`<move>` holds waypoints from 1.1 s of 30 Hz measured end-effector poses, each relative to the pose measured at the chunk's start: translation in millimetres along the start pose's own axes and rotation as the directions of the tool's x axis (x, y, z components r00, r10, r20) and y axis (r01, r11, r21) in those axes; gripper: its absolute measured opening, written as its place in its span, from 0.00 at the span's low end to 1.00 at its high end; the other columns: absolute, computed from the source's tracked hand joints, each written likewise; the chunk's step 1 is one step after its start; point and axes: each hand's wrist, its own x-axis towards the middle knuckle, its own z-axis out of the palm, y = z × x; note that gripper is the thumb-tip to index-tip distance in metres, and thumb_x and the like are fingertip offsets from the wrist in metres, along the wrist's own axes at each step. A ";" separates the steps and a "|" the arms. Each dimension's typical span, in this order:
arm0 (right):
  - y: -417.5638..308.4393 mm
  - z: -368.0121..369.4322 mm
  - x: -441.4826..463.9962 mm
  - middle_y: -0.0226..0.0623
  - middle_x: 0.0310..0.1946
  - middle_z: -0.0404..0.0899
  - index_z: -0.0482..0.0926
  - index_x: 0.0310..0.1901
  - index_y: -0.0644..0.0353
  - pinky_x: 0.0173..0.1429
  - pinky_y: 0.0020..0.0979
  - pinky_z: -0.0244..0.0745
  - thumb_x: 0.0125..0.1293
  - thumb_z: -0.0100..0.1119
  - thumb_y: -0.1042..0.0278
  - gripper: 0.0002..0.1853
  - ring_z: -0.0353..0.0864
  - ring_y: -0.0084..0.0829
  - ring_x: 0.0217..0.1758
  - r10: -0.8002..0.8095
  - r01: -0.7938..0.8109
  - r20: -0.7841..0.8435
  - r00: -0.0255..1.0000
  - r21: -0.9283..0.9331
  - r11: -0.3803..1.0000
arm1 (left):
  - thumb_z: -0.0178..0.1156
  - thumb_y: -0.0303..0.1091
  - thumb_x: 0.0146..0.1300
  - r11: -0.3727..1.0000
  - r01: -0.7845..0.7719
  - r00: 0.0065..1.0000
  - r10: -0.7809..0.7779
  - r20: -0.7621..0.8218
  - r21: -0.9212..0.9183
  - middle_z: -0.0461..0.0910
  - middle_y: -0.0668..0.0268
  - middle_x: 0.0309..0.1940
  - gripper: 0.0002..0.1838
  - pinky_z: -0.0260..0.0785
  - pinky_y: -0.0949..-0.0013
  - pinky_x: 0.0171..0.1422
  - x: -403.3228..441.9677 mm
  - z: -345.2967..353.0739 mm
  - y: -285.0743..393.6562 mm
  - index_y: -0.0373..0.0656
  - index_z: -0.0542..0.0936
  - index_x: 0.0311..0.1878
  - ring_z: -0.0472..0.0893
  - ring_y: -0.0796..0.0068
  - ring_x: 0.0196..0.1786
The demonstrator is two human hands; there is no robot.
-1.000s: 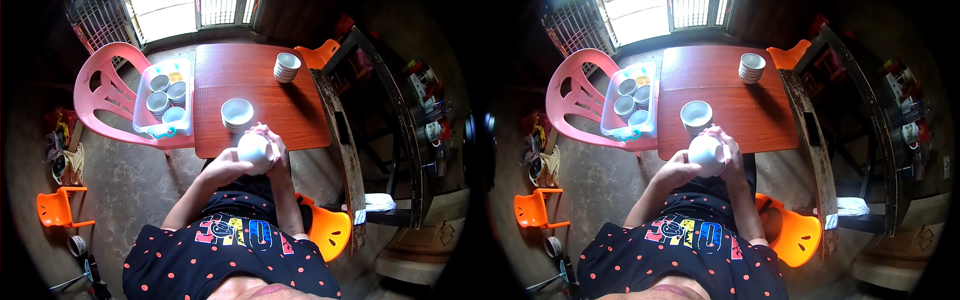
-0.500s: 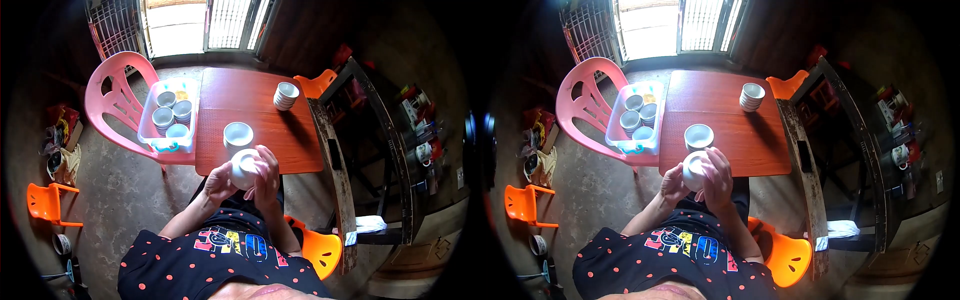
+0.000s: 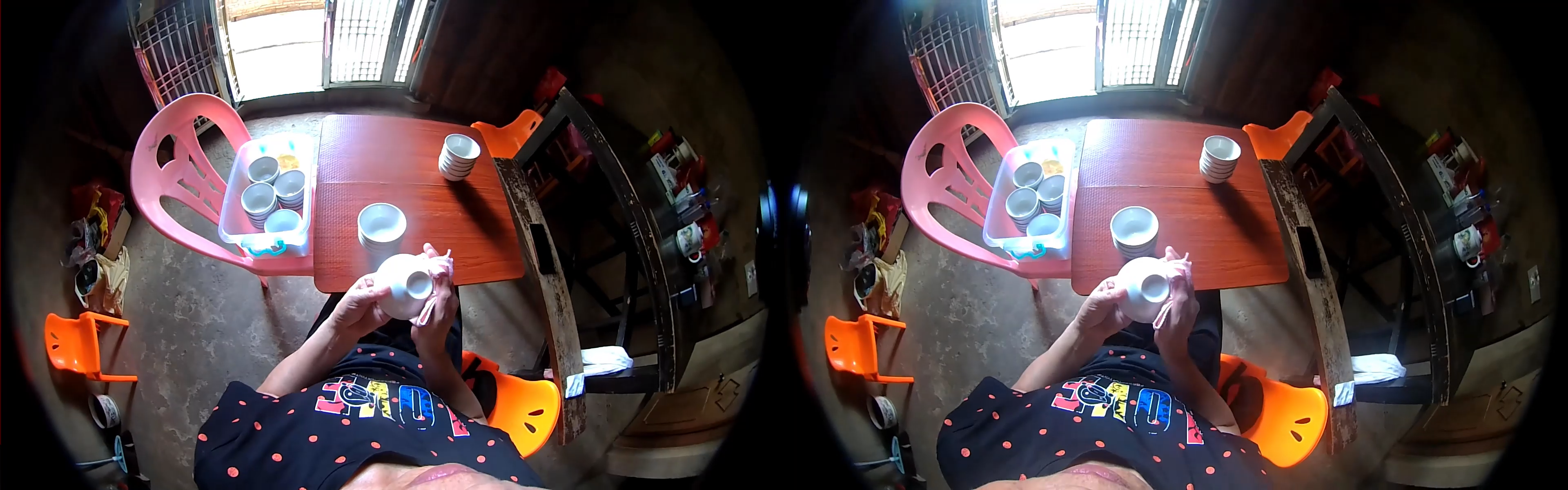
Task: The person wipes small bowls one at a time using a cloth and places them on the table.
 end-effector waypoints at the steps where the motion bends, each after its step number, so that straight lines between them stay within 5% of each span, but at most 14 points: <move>1: 0.3 -8.1 7.1 0.52 0.51 0.77 0.76 0.46 0.72 0.64 0.37 0.65 0.67 0.41 0.66 0.18 0.72 0.39 0.60 0.008 -0.013 0.109 0.994 0.040 0.999 | 0.65 0.29 0.57 1.000 0.016 1.000 -0.016 -0.005 -0.007 0.78 0.59 0.50 0.25 0.71 0.64 0.59 -1.6 -1.8 0.9 0.34 0.71 0.57 0.78 0.68 0.53; 4: -17.9 -34.4 46.0 0.46 0.50 0.78 0.80 0.46 0.64 0.61 0.34 0.68 0.65 0.45 0.60 0.19 0.77 0.36 0.55 0.253 -0.418 0.666 0.702 0.097 0.903 | 0.65 0.28 0.57 0.984 0.173 0.980 -0.169 0.105 -0.030 0.78 0.61 0.50 0.25 0.71 0.62 0.59 -7.1 -3.9 2.8 0.34 0.71 0.57 0.78 0.68 0.53; 6: -31.7 -38.8 70.0 0.46 0.50 0.78 0.81 0.45 0.60 0.59 0.35 0.70 0.65 0.48 0.59 0.17 0.79 0.41 0.52 0.086 -0.086 0.920 0.383 -0.058 0.995 | 0.65 0.27 0.56 0.979 0.202 0.972 -0.204 0.115 0.025 0.78 0.60 0.49 0.23 0.71 0.61 0.59 -14.2 7.1 -4.3 0.35 0.73 0.55 0.79 0.68 0.52; 8: -32.8 -35.7 73.2 0.49 0.48 0.79 0.81 0.41 0.66 0.58 0.37 0.71 0.61 0.49 0.61 0.17 0.78 0.38 0.52 0.004 -0.091 0.914 0.406 0.036 0.995 | 0.65 0.28 0.57 0.984 0.149 0.986 -0.155 0.062 0.101 0.78 0.59 0.49 0.23 0.70 0.63 0.60 -14.9 15.5 -3.9 0.34 0.72 0.55 0.78 0.68 0.52; 12: -5.6 -25.9 44.9 0.45 0.47 0.78 0.76 0.49 0.70 0.60 0.35 0.70 0.68 0.44 0.57 0.22 0.77 0.34 0.52 0.358 -0.564 0.533 0.767 0.291 0.773 | 0.63 0.29 0.59 0.973 0.011 1.000 -0.012 0.002 0.228 0.79 0.60 0.46 0.19 0.71 0.66 0.58 -5.1 18.3 0.8 0.32 0.74 0.53 0.79 0.71 0.50; 15: 45.6 2.7 -2.2 0.47 0.55 0.72 0.69 0.57 0.65 0.58 0.36 0.72 0.72 0.37 0.50 0.25 0.76 0.32 0.53 0.555 -0.373 0.159 0.817 0.879 0.296 | 0.62 0.26 0.61 0.657 -0.074 0.996 0.091 0.018 0.750 0.81 0.68 0.41 0.13 0.70 0.75 0.52 -3.1 7.7 -5.1 0.35 0.78 0.49 0.77 0.82 0.45; 16: 53.7 -0.8 -0.2 0.48 0.54 0.73 0.68 0.56 0.66 0.58 0.37 0.73 0.72 0.36 0.51 0.25 0.76 0.34 0.54 0.575 -0.422 0.195 0.795 0.858 0.293 | 0.62 0.27 0.61 0.563 -0.106 0.994 0.071 0.080 0.820 0.81 0.69 0.40 0.13 0.69 0.76 0.51 -2.1 13.1 -5.8 0.37 0.79 0.49 0.76 0.84 0.45; 18: 53.3 -11.8 9.8 0.49 0.53 0.74 0.70 0.53 0.68 0.58 0.36 0.73 0.71 0.39 0.50 0.26 0.76 0.36 0.53 0.420 -0.474 0.223 0.880 0.487 0.734 | 0.63 0.28 0.61 0.548 0.034 0.999 -0.046 -0.011 0.836 0.80 0.67 0.44 0.16 0.69 0.74 0.54 -2.7 15.4 2.2 0.34 0.77 0.51 0.76 0.81 0.48; 20: 40.8 -24.6 32.0 0.51 0.50 0.76 0.75 0.48 0.70 0.56 0.35 0.73 0.67 0.42 0.51 0.26 0.77 0.37 0.51 0.352 -0.612 0.547 0.760 0.418 0.671 | 0.64 0.30 0.59 0.910 0.134 0.989 -0.147 0.003 0.393 0.78 0.62 0.48 0.20 0.69 0.70 0.58 -6.8 21.2 11.1 0.31 0.74 0.53 0.77 0.76 0.51; 22: 28.4 -25.8 44.0 0.51 0.47 0.77 0.78 0.46 0.69 0.55 0.35 0.74 0.65 0.43 0.54 0.24 0.79 0.37 0.49 0.309 -0.669 0.706 0.638 0.309 0.676 | 0.64 0.28 0.57 0.961 0.168 0.985 -0.173 0.003 0.220 0.76 0.58 0.50 0.24 0.66 0.60 0.62 -4.0 3.2 12.0 0.30 0.71 0.55 0.77 0.66 0.54; 26: 46.7 -7.6 13.8 0.46 0.50 0.76 0.74 0.47 0.65 0.60 0.35 0.70 0.70 0.36 0.55 0.22 0.75 0.35 0.53 0.455 -0.514 0.246 0.856 0.494 0.701 | 0.64 0.29 0.60 0.913 -0.019 1.000 0.022 -0.003 0.408 0.78 0.61 0.47 0.20 0.70 0.68 0.58 -2.9 15.7 4.2 0.31 0.74 0.54 0.78 0.73 0.50; 29: 62.3 5.7 -2.2 0.38 0.56 0.70 0.72 0.52 0.62 0.64 0.34 0.66 0.71 0.39 0.57 0.19 0.68 0.31 0.61 0.439 -0.369 0.269 0.857 0.915 0.161 | 0.62 0.27 0.61 0.545 -0.110 0.993 0.089 0.074 0.831 0.80 0.66 0.40 0.14 0.70 0.73 0.52 -1.5 7.6 -5.2 0.34 0.77 0.49 0.76 0.82 0.44; 31: 65.7 -3.1 -2.0 0.42 0.55 0.72 0.70 0.54 0.64 0.61 0.34 0.69 0.70 0.41 0.50 0.24 0.73 0.33 0.56 0.450 -0.448 0.240 0.860 0.777 0.442 | 0.61 0.24 0.61 0.374 -0.129 0.991 0.083 0.105 0.918 0.80 0.65 0.39 0.13 0.70 0.73 0.52 -2.2 19.5 -4.9 0.34 0.77 0.49 0.74 0.83 0.44; 33: 57.0 -18.0 14.0 0.50 0.53 0.75 0.69 0.55 0.70 0.57 0.36 0.73 0.68 0.44 0.42 0.32 0.77 0.35 0.52 0.442 -0.521 0.280 0.853 0.528 0.671 | 0.62 0.26 0.59 0.706 0.029 0.999 -0.035 -0.007 0.708 0.79 0.63 0.44 0.17 0.69 0.70 0.55 -3.6 15.0 4.2 0.31 0.75 0.52 0.76 0.78 0.48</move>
